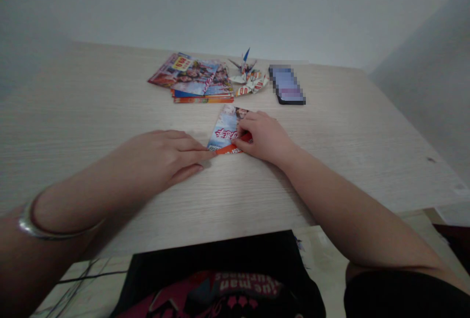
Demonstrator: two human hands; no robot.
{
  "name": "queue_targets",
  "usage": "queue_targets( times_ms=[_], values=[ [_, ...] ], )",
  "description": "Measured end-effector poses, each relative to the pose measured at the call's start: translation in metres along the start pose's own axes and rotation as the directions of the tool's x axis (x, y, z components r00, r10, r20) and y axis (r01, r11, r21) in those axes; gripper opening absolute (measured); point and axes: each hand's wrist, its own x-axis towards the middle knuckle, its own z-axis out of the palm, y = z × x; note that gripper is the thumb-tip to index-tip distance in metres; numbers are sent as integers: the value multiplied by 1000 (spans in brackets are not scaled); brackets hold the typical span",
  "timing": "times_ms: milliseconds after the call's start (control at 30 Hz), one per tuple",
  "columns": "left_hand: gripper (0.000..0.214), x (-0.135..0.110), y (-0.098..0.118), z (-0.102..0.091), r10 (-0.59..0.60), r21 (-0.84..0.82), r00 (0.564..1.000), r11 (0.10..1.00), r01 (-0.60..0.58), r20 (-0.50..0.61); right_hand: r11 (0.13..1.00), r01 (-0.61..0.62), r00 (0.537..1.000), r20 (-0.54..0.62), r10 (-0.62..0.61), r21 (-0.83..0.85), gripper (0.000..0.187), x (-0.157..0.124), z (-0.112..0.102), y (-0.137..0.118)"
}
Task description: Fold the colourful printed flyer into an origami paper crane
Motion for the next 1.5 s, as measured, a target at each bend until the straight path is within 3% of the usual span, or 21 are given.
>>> queue_targets(
  times_ms=[300,633,900,1067,1200,1500],
  values=[
    [34,1,1,1,21,30,998,999,-22,62,1000,-4,1000,1,4,-13,16,0,1,-2],
    [33,2,1,1,19,-19,999,1000,-18,49,999,6,1000,5,-5,-34,15,0,1,0],
    [36,2,-8,-4,26,-87,990,996,-14,138,1000,-15,1000,10,15,-22,17,-3,0,-1],
    [32,2,-10,-8,-47,-135,987,989,68,151,999,-27,1000,3,27,-30,17,-5,-1,-1],
    [33,5,-4,-10,-103,-116,986,986,118,129,999,-9,1000,-1,9,-33,16,-5,-1,-3],
    [34,4,-6,0,21,-55,999,998,-19,26,1000,-4,1000,-2,4,-25,16,-2,-1,-1]
  ],
)
